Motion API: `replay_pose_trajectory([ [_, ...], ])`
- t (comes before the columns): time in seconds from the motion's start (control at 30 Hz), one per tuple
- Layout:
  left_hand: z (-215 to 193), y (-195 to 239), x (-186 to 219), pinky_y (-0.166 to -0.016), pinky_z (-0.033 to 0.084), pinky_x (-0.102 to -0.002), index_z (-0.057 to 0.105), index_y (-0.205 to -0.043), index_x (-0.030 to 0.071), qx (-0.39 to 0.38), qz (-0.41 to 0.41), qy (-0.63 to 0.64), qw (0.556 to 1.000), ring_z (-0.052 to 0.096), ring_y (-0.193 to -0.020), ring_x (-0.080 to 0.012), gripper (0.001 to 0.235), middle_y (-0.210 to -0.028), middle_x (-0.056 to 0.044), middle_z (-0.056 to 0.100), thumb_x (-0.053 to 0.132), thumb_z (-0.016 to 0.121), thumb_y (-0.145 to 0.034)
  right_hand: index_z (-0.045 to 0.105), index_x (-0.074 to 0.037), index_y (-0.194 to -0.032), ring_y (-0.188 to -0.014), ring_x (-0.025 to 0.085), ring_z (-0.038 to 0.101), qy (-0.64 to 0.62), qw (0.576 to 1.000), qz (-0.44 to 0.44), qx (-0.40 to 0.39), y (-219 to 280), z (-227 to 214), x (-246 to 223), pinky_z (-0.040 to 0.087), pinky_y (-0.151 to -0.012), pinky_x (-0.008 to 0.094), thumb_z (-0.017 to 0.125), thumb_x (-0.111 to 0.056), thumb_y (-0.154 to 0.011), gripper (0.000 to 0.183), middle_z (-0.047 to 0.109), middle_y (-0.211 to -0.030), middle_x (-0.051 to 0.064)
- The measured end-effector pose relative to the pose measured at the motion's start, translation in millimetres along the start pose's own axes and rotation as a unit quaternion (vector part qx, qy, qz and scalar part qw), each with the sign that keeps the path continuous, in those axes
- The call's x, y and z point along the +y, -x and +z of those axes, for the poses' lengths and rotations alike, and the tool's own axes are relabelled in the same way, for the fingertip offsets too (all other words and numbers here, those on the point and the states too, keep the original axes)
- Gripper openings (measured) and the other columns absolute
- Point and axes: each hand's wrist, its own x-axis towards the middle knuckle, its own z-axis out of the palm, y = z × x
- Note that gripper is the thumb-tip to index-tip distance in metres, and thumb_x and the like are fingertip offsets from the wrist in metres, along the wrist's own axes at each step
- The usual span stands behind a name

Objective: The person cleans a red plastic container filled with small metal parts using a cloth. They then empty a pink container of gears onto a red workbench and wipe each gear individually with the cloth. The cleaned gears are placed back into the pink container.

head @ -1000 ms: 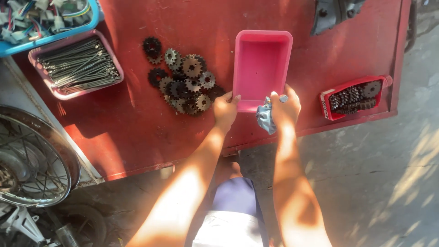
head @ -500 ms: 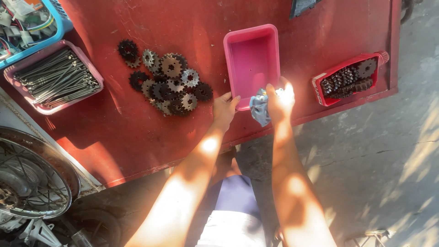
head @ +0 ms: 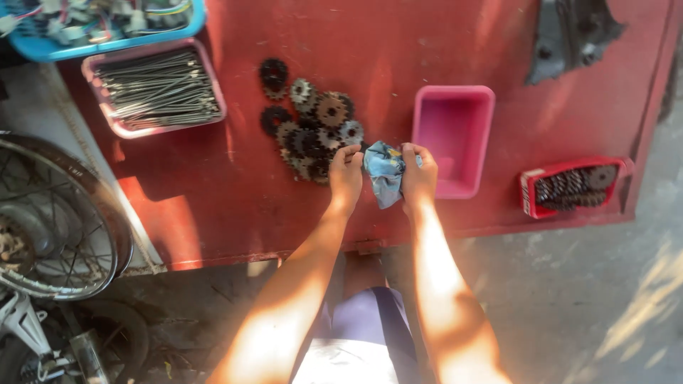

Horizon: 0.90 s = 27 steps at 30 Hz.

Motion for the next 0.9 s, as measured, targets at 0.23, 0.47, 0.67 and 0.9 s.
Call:
replay_pose_trajectory([
  [0.23,-45.9,-30.0,40.8,-0.101,0.049,-0.045,0.06,-0.138,0.015,0.077,-0.014,-0.006,0.997,0.063,-0.12,-0.0251,0.037,-0.13,-0.01,0.064,0.018,0.058,-0.101,0.073,-0.007,-0.116,-0.098,0.019,0.064,-0.005,0.992,-0.1,-0.076,20.4,65.1,-28.4,0.055,-0.087,0.036,0.075,-0.018,-0.093,0.026,0.069,-0.102,0.01],
  [0.47,-50.1,-59.5,33.6,-0.109,0.047,-0.048,0.053,-0.147,0.016,0.02,0.055,-0.031,0.998,0.058,-0.13,-0.0272,0.047,-0.148,-0.012,0.055,0.014,0.056,-0.101,0.064,-0.018,-0.138,-0.123,0.023,0.064,0.121,0.97,-0.158,-0.137,-6.9,98.3,-23.2,0.051,-0.104,0.039,0.076,-0.025,-0.09,0.049,0.07,-0.129,0.008],
  [0.67,-48.3,-59.2,40.2,-0.112,0.043,-0.045,0.05,-0.15,0.016,0.009,0.038,0.001,0.999,0.055,-0.13,-0.0238,0.051,-0.145,-0.008,0.055,0.02,0.059,-0.099,0.059,-0.011,-0.144,-0.129,0.031,0.058,0.096,0.978,-0.136,-0.128,-5.9,112.2,-20.6,0.046,-0.109,0.045,0.076,-0.018,-0.088,0.059,0.063,-0.135,0.018],
  [0.9,-56.1,-53.9,47.3,-0.116,0.038,-0.047,0.056,-0.146,0.023,-0.036,0.023,-0.046,0.998,0.05,-0.135,-0.027,0.05,-0.142,-0.006,0.055,0.038,0.063,-0.098,0.075,-0.01,-0.115,-0.091,0.019,0.068,0.012,0.992,-0.034,-0.118,22.3,109.1,-25.6,0.057,-0.081,0.03,0.081,-0.014,-0.085,0.031,0.072,-0.099,0.009],
])
